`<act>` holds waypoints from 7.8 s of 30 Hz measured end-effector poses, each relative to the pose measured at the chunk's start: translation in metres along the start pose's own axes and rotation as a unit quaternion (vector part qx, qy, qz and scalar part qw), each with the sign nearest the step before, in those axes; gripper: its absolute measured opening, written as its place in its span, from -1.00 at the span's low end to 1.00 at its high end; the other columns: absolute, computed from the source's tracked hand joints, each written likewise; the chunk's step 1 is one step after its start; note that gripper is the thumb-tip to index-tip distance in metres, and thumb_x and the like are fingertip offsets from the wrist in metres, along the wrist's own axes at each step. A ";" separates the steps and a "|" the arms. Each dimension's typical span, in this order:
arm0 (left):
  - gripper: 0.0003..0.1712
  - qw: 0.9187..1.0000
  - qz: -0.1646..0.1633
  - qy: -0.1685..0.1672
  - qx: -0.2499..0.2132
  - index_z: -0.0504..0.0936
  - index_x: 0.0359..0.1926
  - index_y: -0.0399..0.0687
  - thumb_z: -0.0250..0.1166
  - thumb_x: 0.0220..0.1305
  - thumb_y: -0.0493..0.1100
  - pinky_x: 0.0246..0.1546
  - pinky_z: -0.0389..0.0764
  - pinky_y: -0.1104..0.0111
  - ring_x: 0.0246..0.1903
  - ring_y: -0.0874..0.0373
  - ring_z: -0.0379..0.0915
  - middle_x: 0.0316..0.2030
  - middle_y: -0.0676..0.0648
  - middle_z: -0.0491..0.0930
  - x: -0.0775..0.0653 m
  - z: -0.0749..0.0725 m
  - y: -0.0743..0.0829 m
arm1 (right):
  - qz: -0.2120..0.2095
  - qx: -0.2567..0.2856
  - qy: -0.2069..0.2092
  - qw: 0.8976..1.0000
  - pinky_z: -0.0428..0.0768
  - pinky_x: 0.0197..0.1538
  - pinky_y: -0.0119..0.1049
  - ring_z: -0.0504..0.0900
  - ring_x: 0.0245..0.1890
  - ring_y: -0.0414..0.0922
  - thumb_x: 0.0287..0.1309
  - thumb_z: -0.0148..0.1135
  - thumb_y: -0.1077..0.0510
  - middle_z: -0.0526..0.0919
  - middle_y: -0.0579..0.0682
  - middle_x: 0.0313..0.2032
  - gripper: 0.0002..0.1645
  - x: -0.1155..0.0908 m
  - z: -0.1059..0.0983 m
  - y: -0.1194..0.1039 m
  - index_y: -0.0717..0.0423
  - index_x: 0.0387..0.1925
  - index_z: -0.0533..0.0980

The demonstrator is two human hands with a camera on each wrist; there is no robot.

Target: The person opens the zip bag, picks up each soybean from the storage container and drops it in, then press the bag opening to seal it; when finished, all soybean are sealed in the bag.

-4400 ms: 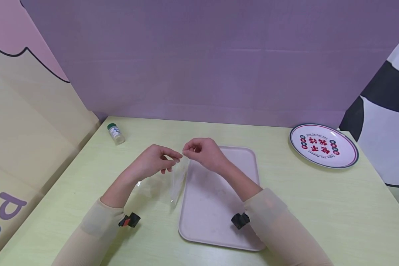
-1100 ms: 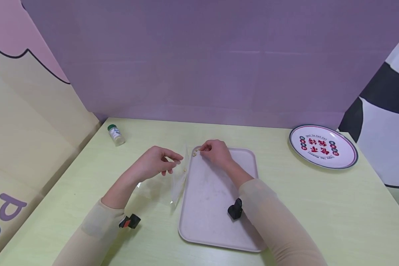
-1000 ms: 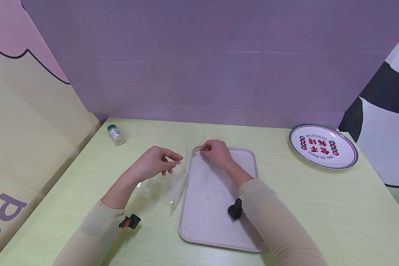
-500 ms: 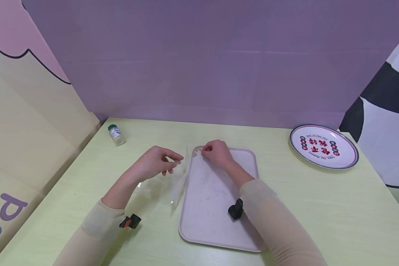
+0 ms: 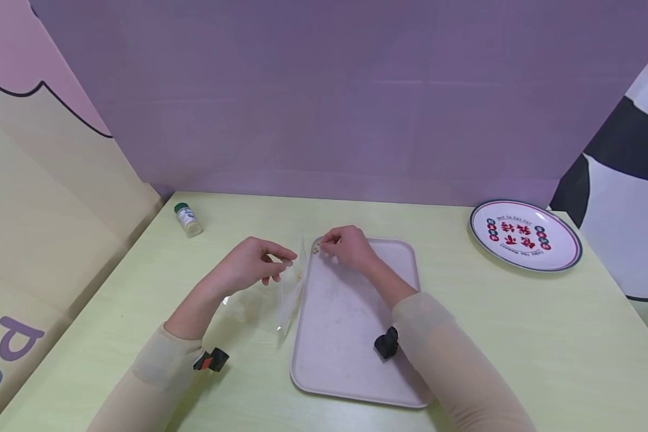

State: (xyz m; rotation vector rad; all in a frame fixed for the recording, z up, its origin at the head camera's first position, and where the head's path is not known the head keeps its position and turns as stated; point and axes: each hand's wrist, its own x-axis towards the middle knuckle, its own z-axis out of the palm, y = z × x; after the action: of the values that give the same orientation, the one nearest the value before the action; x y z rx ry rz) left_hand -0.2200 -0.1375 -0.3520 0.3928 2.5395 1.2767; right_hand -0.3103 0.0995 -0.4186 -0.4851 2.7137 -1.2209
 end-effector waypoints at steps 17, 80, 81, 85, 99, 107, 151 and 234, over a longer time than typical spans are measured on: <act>-0.73 1.000 -0.003 0.000 0.000 0.75 0.06 -0.08 0.27 0.41 -0.25 -0.39 0.62 0.21 -0.30 -0.19 0.66 -0.06 -0.12 0.72 -0.001 0.000 0.000 | -0.049 0.030 0.007 0.998 0.43 -0.41 -0.27 0.45 -0.39 -0.05 0.31 0.35 0.13 0.63 -0.06 -0.37 -0.83 -0.019 -0.010 -0.029 0.13 -0.16 0.73; -0.70 1.000 0.007 -0.001 -0.003 0.74 0.08 -0.13 0.27 0.38 -0.28 -0.44 0.59 0.25 -0.49 0.04 0.60 -0.09 -0.14 0.71 0.000 0.000 -0.001 | -0.114 0.073 -0.009 0.991 0.45 -0.38 -0.27 0.49 -0.38 -0.06 0.28 0.38 0.12 0.63 -0.10 -0.38 -0.92 -0.051 -0.007 -0.061 -0.03 -0.22 0.73; -0.71 1.000 0.007 -0.001 -0.003 0.74 0.08 -0.13 0.27 0.38 -0.28 -0.44 0.58 0.25 -0.48 0.03 0.60 -0.09 -0.14 0.71 0.000 0.000 -0.001 | -0.113 0.078 -0.002 0.991 0.47 -0.36 -0.26 0.50 -0.36 -0.06 0.29 0.37 0.11 0.64 -0.11 -0.36 -0.92 -0.050 -0.008 -0.061 -0.03 -0.22 0.73; -0.72 1.000 0.004 -0.003 -0.006 0.75 0.06 -0.12 0.25 0.39 -0.29 -0.35 0.63 0.12 -0.39 -0.10 0.63 -0.08 -0.12 0.72 -0.001 -0.001 0.000 | -0.109 0.112 0.026 0.987 0.48 -0.31 -0.24 0.50 -0.35 -0.03 0.33 0.35 0.08 0.66 -0.04 -0.32 -0.87 -0.047 -0.010 -0.058 0.02 -0.17 0.71; -0.74 1.000 0.001 -0.002 -0.009 0.76 0.04 -0.07 0.27 0.40 -0.27 -0.23 0.64 -0.04 -0.28 -0.21 0.65 -0.07 -0.13 0.72 -0.002 -0.001 0.000 | -0.081 0.106 0.047 0.990 0.46 -0.32 -0.24 0.47 -0.38 -0.02 0.34 0.33 0.10 0.67 0.02 -0.30 -0.78 -0.034 -0.014 -0.045 0.18 -0.14 0.70; -0.74 1.000 0.000 -0.004 -0.010 0.76 0.05 -0.07 0.27 0.41 -0.26 -0.23 0.63 -0.04 -0.28 -0.22 0.64 -0.08 -0.14 0.72 -0.001 0.000 0.000 | -0.047 0.054 0.046 0.996 0.45 -0.36 -0.29 0.47 -0.37 -0.05 0.30 0.37 0.12 0.60 -0.04 -0.37 -0.85 -0.021 -0.009 -0.026 0.12 -0.20 0.71; -0.72 1.000 -0.002 -0.006 -0.003 0.74 0.08 -0.11 0.28 0.41 -0.24 -0.48 0.51 0.34 -0.43 -0.03 0.62 -0.08 -0.13 0.72 -0.001 -0.001 0.000 | -0.027 0.003 -0.004 1.000 0.48 -0.26 -0.29 0.52 -0.36 -0.10 0.25 0.39 0.21 0.64 -0.05 -0.43 -0.90 0.005 0.014 -0.001 0.13 -0.22 0.73; -0.74 1.000 -0.007 -0.005 0.003 0.76 0.05 -0.08 0.29 0.40 -0.24 -0.49 0.52 0.35 -0.48 0.08 0.58 -0.10 -0.13 0.72 0.001 0.001 0.001 | -0.076 0.036 0.034 0.996 0.42 -0.45 -0.27 0.43 -0.46 -0.06 0.24 0.39 0.14 0.56 -0.06 -0.41 -0.92 -0.027 -0.021 -0.034 0.06 -0.28 0.72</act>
State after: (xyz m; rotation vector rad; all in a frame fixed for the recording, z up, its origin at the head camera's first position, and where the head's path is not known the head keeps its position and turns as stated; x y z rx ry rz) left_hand -0.2203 -0.1361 -0.3513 0.3803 2.5343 1.2598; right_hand -0.2818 0.1026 -0.3801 -0.6637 2.7188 -1.3917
